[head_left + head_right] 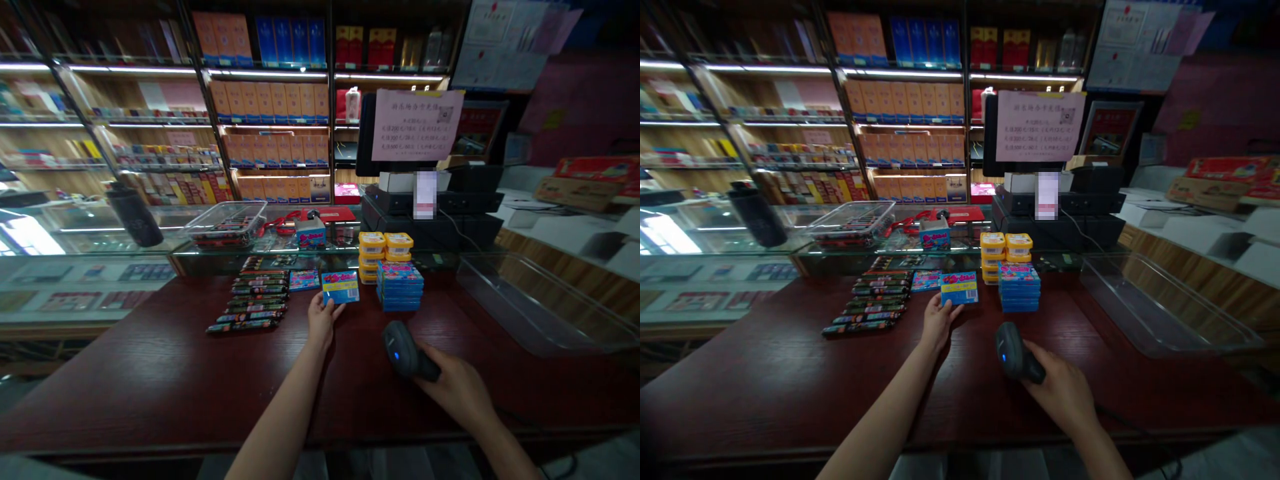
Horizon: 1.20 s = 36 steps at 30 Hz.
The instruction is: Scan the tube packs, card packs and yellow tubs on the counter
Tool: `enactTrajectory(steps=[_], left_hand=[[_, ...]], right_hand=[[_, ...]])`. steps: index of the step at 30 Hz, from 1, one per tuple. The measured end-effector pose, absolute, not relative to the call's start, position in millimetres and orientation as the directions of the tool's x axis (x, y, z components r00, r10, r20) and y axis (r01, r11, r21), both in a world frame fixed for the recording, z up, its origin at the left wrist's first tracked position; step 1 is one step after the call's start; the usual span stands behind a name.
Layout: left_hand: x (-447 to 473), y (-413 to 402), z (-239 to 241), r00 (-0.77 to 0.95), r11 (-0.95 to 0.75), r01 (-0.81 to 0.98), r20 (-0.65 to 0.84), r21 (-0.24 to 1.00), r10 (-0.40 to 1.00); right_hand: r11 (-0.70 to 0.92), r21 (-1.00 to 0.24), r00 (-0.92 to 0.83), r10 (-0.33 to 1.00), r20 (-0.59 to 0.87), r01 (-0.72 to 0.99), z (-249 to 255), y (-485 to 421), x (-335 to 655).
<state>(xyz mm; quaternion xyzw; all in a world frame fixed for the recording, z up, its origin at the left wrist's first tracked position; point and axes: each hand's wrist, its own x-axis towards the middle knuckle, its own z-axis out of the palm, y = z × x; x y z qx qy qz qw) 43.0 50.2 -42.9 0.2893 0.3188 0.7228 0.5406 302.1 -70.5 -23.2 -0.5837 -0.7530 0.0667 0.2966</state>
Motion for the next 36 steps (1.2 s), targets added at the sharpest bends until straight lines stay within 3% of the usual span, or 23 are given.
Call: enactTrajectory(steps=[4, 7, 11, 14, 25, 29, 32, 36], left_hand=[[43.0, 48.9, -43.6, -0.259, -0.233, -0.590, 0.093, 0.773, 0.962], [43.5, 46.5, -43.3, -0.257, -0.237, -0.586, 0.100, 0.775, 0.961], [43.8, 44.0, -43.1, -0.258, -0.234, -0.587, 0.095, 0.775, 0.962], [43.9, 44.1, -43.7, -0.261, -0.234, -0.591, 0.092, 0.772, 0.961], [44.5, 47.2, -45.1, -0.261, -0.233, -0.603, 0.087, 0.763, 0.961], [43.6, 46.4, -45.5, -0.253, -0.233, -0.605, 0.094, 0.761, 0.963], [43.2, 45.8, -45.2, -0.250, -0.237, -0.605, 0.101, 0.760, 0.963], [43.2, 44.9, -43.7, -0.253, -0.236, -0.606, 0.098, 0.759, 0.963]], right_hand=[[0.205, -0.733, -0.033, 0.970, 0.242, 0.648, 0.7, -78.2, 275.6], [0.146, -0.866, -0.029, 0.988, 0.150, 0.478, 9.0, -81.3, 257.7], [-0.008, -0.945, 0.000, 1.000, -0.008, 0.327, 5.7, -83.2, 243.4], [-0.035, -0.958, 0.004, 0.999, -0.036, 0.286, 2.7, -84.3, 238.6], [-0.013, -0.962, 0.074, 0.997, 0.007, 0.273, 4.0, -88.8, 234.7], [0.051, -0.928, 0.032, 0.997, 0.068, 0.369, 7.8, -88.7, 239.6], [0.190, -0.811, -0.043, 0.979, 0.200, 0.553, 12.5, -85.6, 249.3], [0.291, -0.512, -0.152, 0.943, 0.297, 0.808, 10.9, -77.0, 269.5]])
